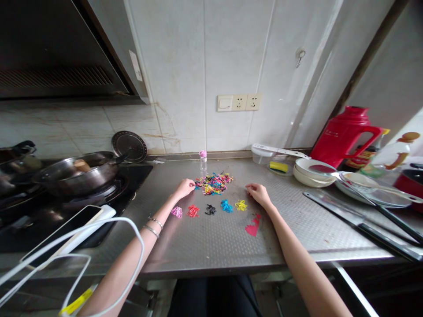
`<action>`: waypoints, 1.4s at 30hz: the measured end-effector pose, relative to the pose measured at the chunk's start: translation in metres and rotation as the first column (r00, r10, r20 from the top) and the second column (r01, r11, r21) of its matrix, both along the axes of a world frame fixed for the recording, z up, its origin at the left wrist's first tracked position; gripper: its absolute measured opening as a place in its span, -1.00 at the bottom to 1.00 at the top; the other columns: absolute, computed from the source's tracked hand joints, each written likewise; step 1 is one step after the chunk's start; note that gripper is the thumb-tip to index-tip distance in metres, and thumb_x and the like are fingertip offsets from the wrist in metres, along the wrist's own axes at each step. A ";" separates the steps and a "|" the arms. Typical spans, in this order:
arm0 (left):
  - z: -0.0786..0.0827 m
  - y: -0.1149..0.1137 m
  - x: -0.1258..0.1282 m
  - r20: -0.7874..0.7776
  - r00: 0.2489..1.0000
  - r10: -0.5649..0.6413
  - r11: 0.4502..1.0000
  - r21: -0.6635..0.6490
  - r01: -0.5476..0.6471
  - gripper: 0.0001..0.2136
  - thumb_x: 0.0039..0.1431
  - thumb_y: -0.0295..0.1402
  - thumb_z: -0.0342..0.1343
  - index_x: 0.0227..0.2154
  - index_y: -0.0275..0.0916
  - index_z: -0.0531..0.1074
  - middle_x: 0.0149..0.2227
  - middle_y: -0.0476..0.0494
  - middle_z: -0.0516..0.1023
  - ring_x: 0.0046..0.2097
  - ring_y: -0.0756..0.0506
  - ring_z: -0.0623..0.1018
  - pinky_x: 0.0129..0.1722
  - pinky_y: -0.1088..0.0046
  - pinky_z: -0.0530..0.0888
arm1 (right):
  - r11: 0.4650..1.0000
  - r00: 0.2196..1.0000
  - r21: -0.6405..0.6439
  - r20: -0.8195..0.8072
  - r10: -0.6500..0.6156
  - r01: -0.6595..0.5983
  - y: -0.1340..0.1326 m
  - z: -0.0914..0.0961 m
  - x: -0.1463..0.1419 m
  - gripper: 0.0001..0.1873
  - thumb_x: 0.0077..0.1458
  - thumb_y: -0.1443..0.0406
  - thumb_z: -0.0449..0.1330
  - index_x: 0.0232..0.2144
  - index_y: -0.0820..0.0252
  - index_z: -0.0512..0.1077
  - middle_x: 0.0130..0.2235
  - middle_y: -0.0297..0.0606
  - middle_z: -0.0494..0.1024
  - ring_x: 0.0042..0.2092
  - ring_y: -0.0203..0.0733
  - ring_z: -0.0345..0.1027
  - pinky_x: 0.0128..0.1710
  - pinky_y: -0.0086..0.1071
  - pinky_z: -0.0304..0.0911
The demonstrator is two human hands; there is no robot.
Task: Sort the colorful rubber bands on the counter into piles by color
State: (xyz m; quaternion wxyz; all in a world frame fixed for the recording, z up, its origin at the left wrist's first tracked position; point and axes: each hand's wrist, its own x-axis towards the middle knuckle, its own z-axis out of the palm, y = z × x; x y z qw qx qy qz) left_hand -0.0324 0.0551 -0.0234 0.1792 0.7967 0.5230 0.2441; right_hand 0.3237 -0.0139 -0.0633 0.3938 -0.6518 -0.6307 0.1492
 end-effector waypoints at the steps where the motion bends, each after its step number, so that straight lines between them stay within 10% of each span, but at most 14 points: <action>1: -0.001 0.001 0.000 0.001 1.000 -0.005 1.000 0.005 0.005 -0.82 -0.10 -0.38 0.07 -0.43 -0.31 0.52 -0.44 -0.18 0.53 -0.41 -0.06 0.46 -0.38 0.49 0.32 | 1.000 1.000 0.001 0.002 0.000 0.000 0.000 0.000 0.000 -0.69 -0.13 0.27 -0.01 -0.37 0.24 0.47 -0.57 -0.31 0.49 -0.50 -0.27 0.35 -0.41 -0.45 0.21; 25: -0.001 -0.011 0.004 -0.090 0.996 -0.005 1.000 0.021 0.007 -0.83 -0.07 -0.36 0.05 -0.50 -0.32 0.50 -0.46 -0.18 0.53 -0.41 -0.06 0.46 -0.40 0.50 0.30 | 1.000 0.998 -0.003 0.065 -0.010 0.010 0.000 0.003 -0.002 -0.70 -0.10 0.25 0.01 -0.38 0.23 0.49 -0.51 -0.27 0.51 -0.44 -0.25 0.35 -0.41 -0.47 0.15; 42: 0.001 -0.062 0.095 0.077 0.898 -0.433 0.899 -0.033 0.437 -0.87 -0.07 -0.39 0.08 -0.52 -0.33 0.49 -0.50 -0.08 0.52 -0.44 0.01 0.43 -0.40 0.57 0.29 | 1.000 0.998 -0.006 0.064 -0.026 0.027 -0.001 0.005 -0.004 -0.70 -0.11 0.26 0.01 -0.40 0.23 0.49 -0.57 -0.30 0.49 -0.47 -0.25 0.33 -0.44 -0.47 0.14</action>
